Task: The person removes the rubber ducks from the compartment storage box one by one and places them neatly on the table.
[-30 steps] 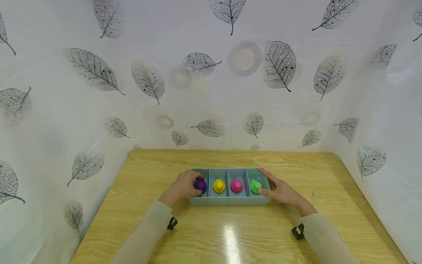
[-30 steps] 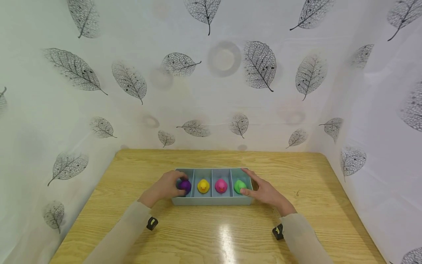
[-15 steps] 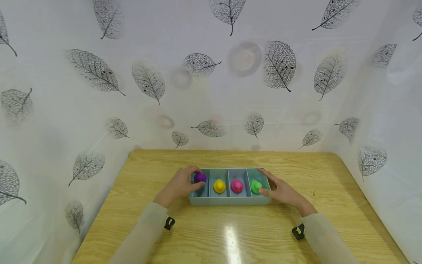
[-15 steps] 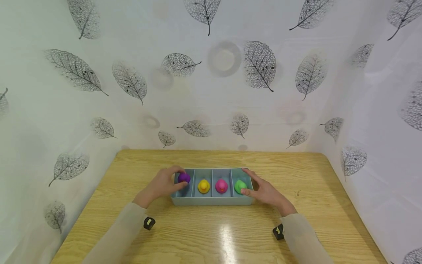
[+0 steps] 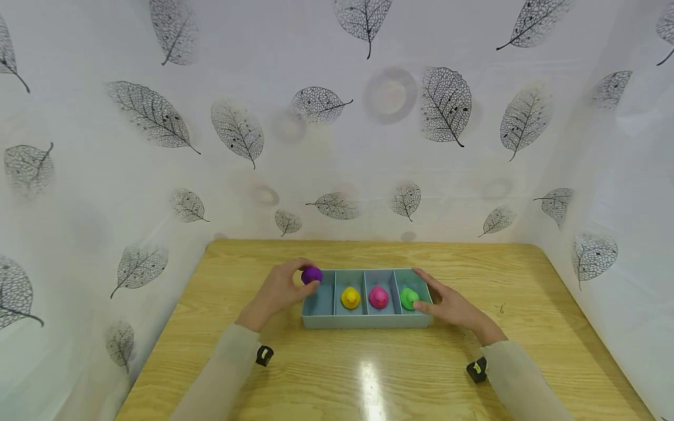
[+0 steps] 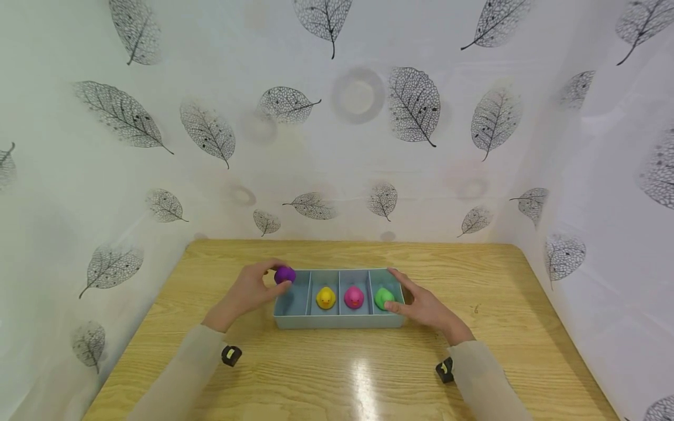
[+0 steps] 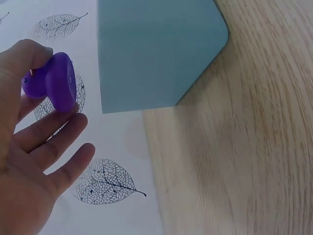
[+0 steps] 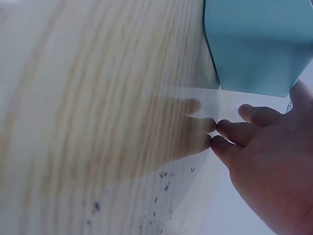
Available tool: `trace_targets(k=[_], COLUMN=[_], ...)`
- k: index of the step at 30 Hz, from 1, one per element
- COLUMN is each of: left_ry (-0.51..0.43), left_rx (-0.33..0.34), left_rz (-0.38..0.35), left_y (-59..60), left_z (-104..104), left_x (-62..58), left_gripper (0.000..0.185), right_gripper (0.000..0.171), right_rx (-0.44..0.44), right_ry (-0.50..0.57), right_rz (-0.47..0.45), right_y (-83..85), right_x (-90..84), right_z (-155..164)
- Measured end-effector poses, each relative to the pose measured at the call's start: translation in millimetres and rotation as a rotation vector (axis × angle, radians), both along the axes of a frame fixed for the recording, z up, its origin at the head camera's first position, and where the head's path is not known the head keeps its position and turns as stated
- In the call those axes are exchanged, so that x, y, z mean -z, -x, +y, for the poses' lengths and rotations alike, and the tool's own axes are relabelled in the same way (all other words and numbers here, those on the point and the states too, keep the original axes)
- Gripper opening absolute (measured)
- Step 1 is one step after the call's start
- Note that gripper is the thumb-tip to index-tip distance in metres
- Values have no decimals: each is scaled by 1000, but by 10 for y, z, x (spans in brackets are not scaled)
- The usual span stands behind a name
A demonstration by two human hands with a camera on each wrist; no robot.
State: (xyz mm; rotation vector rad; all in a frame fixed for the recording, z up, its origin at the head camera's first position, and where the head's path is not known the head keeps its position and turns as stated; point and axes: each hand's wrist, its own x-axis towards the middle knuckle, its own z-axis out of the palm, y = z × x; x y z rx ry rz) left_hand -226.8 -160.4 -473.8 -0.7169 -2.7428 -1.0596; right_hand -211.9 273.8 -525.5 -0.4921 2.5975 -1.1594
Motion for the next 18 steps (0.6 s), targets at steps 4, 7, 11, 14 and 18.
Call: trace_targets(k=[4, 7, 11, 14, 18], left_ry=[-15, -35, -62, -79, -98], left_rx=[-5, -8, -23, -38, -51], left_rz=[37, 55, 47, 25, 0], left_y=[-8, -20, -36, -44, -48], left_z=[-49, -91, -161, -222, -310], left_x=[-3, -1, 1, 8, 26], left_gripper=[35, 36, 37, 38, 38], right_gripper=[88, 88, 89, 89, 90], right_rx=[-8, -16, -16, -14, -14], right_ry=[-5, 0, 17, 23, 19], right_rz=[11, 14, 2, -2, -2], right_y=[5, 10, 15, 19, 22], right_x=[-3, 5, 15, 17, 9], right_z=[-1, 2, 4, 4, 0])
